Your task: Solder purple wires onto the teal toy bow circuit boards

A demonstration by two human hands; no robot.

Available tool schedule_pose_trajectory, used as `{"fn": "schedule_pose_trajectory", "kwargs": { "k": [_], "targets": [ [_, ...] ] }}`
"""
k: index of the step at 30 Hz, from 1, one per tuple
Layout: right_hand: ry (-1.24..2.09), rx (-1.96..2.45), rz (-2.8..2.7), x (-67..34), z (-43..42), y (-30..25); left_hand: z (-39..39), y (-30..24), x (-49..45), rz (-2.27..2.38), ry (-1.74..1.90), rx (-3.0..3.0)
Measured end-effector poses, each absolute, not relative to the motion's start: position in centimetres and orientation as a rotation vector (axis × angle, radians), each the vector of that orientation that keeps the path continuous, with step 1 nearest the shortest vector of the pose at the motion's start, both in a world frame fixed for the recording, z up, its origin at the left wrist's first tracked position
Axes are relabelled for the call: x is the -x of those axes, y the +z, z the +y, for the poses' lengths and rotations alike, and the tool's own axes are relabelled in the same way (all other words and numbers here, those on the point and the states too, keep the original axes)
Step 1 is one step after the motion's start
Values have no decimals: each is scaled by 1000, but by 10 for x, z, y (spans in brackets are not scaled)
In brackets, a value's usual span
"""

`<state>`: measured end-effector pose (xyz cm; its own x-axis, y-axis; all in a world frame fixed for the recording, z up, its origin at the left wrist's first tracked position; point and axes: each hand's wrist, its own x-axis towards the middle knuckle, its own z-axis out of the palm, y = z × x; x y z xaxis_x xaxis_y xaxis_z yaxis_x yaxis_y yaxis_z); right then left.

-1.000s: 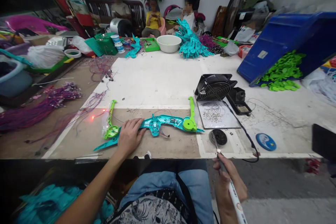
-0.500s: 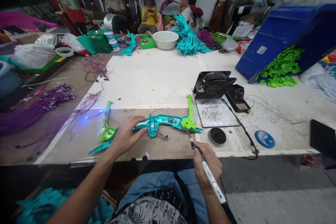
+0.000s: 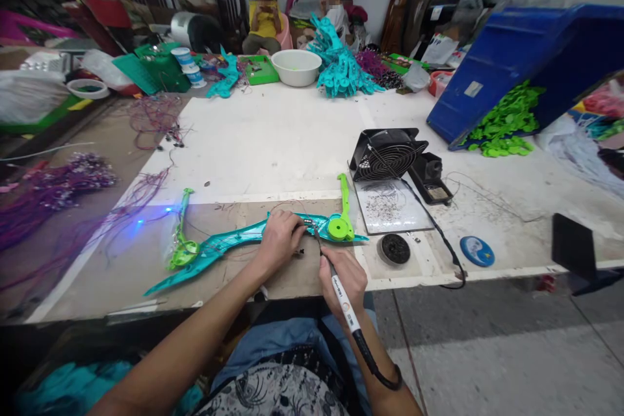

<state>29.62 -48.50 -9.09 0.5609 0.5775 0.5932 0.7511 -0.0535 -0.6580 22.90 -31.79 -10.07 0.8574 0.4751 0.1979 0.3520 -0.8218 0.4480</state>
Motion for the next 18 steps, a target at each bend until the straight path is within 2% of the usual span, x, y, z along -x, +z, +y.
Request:
{"fn": "schedule_pose_trajectory", "kwargs": {
  "k": [18],
  "targets": [
    [-324, 1863, -992, -284, -513, -69, -326, -98, -228, 654, 349, -2663]
  ]
}}
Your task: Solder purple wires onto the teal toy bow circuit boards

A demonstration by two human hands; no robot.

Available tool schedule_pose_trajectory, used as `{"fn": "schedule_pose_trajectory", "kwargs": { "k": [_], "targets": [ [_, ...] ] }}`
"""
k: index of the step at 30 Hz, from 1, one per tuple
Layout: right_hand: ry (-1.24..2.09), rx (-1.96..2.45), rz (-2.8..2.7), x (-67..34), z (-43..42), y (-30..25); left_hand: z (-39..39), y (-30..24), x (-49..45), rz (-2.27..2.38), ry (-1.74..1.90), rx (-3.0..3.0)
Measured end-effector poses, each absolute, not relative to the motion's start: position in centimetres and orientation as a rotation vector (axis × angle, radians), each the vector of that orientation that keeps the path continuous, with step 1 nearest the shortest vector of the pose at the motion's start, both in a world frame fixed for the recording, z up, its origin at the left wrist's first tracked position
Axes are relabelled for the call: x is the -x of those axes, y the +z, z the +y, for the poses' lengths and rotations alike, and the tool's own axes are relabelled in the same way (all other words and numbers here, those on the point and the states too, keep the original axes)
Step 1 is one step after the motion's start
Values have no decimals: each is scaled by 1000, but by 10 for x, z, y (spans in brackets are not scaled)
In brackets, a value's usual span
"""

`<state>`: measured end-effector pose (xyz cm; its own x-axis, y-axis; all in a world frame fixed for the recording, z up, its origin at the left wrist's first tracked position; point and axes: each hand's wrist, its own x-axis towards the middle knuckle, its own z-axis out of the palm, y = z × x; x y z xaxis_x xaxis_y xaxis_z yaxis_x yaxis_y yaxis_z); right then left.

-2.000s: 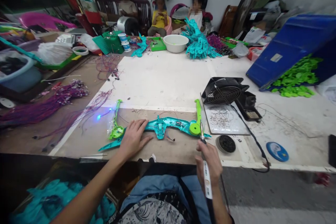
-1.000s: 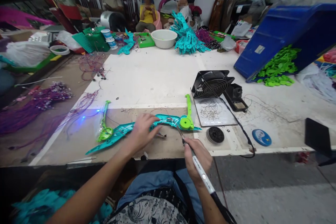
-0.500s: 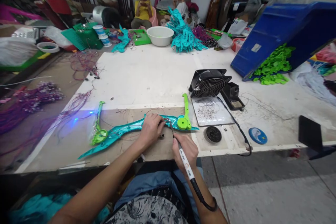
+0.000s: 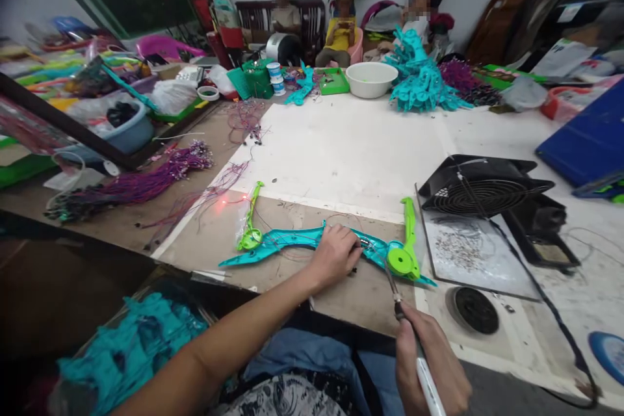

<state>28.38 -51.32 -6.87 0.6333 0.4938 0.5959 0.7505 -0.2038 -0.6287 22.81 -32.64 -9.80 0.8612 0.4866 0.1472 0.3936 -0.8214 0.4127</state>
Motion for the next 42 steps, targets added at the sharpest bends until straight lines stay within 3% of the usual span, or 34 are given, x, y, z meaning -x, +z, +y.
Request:
{"fn": "schedule_pose_trajectory", "kwargs": {
  "k": [9, 42],
  "targets": [
    [-275, 2086, -807, -278, -535, -64, -328, -103, -228, 668, 382, -2724],
    [-274, 1751, -1112, -280, -522, -81, -327, -99, -226, 663, 502, -2694]
  ]
}}
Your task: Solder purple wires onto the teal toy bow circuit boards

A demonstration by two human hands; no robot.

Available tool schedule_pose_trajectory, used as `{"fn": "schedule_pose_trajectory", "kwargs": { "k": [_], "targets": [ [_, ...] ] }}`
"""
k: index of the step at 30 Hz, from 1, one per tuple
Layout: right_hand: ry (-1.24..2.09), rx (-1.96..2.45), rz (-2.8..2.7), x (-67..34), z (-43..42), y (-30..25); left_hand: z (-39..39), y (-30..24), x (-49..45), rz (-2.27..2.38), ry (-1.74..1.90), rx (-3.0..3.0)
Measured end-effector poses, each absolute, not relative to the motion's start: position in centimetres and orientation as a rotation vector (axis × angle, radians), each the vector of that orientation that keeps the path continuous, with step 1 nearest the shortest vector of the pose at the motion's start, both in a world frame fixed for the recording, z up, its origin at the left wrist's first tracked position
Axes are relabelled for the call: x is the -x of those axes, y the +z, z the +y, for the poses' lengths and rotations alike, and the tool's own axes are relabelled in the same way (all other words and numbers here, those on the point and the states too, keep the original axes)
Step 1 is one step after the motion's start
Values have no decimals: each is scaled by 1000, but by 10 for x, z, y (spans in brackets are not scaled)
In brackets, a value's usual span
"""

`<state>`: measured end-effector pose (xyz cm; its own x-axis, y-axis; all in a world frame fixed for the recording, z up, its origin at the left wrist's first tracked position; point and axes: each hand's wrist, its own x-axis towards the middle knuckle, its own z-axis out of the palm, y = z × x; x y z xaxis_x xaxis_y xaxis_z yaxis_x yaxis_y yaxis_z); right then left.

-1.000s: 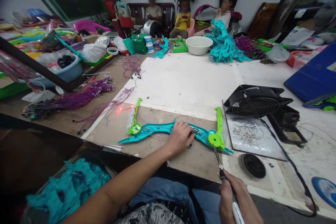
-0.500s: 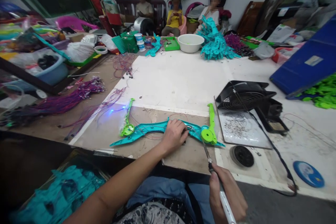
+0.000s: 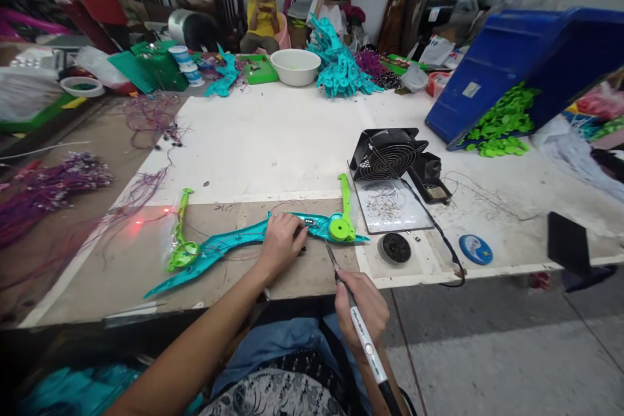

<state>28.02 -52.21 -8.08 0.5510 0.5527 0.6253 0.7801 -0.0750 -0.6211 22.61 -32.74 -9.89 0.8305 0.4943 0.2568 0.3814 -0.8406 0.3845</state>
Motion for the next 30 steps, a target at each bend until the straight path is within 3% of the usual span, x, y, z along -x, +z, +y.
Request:
{"fn": "schedule_pose_trajectory", "kwargs": {
  "k": [30],
  "targets": [
    [-237, 1757, -1140, -286, -493, -95, -326, -98, -231, 596, 478, -2865]
  ]
}}
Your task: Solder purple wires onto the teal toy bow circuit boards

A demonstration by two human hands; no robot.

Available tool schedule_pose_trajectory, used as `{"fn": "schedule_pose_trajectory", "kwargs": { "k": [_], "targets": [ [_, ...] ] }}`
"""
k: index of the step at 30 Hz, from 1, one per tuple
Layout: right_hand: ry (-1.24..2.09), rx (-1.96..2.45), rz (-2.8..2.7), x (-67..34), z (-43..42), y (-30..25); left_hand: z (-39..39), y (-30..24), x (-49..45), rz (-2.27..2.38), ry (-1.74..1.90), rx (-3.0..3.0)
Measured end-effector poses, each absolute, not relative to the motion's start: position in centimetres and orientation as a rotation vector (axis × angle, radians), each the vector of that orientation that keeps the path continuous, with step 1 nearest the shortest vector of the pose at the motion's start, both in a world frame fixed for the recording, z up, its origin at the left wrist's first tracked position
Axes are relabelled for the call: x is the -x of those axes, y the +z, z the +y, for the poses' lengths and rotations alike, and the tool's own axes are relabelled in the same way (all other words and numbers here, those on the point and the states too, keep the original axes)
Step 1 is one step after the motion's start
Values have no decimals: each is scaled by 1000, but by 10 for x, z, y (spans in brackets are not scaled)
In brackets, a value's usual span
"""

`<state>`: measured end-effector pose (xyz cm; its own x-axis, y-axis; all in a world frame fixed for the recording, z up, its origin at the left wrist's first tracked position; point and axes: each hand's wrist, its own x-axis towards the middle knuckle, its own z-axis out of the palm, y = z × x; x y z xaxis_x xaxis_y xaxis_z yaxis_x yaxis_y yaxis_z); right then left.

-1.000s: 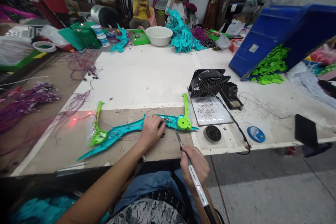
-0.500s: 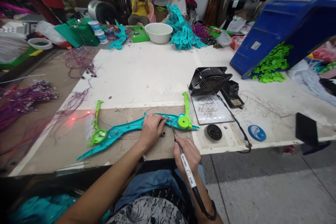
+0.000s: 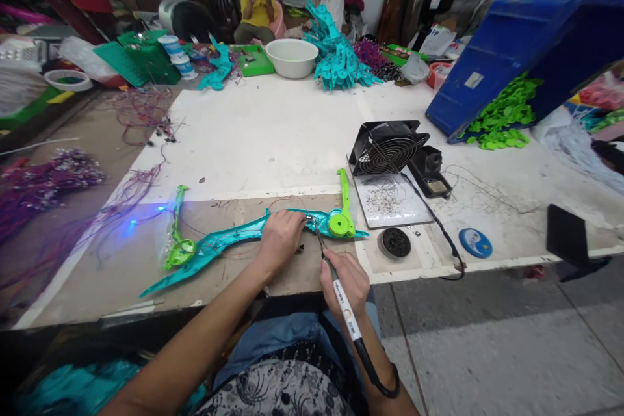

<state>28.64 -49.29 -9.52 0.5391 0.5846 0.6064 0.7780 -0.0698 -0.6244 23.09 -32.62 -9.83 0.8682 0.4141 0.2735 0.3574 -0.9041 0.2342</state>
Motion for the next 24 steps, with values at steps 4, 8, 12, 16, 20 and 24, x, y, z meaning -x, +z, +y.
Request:
{"fn": "schedule_pose_trajectory", "kwargs": {
  "k": [4, 8, 12, 16, 20, 24],
  "targets": [
    [-232, 1744, -1125, -287, -493, -93, -324, -98, -234, 581, 469, -2839],
    [-243, 1750, -1132, -287, -492, -91, -323, -100, -236, 619, 475, -2757],
    [-237, 1754, -1129, -288, -490, -91, -321, -101, -238, 621, 481, -2694],
    [-228, 1748, -1127, -289, -488, -95, -321, -102, -239, 627, 499, -2665],
    [-236, 1751, -1166, -291, -486, -96, -321, -104, -240, 626, 515, -2658],
    [-259, 1766, -1204, -292, -484, -95, -320, -105, -240, 619, 523, -2642]
  ]
}}
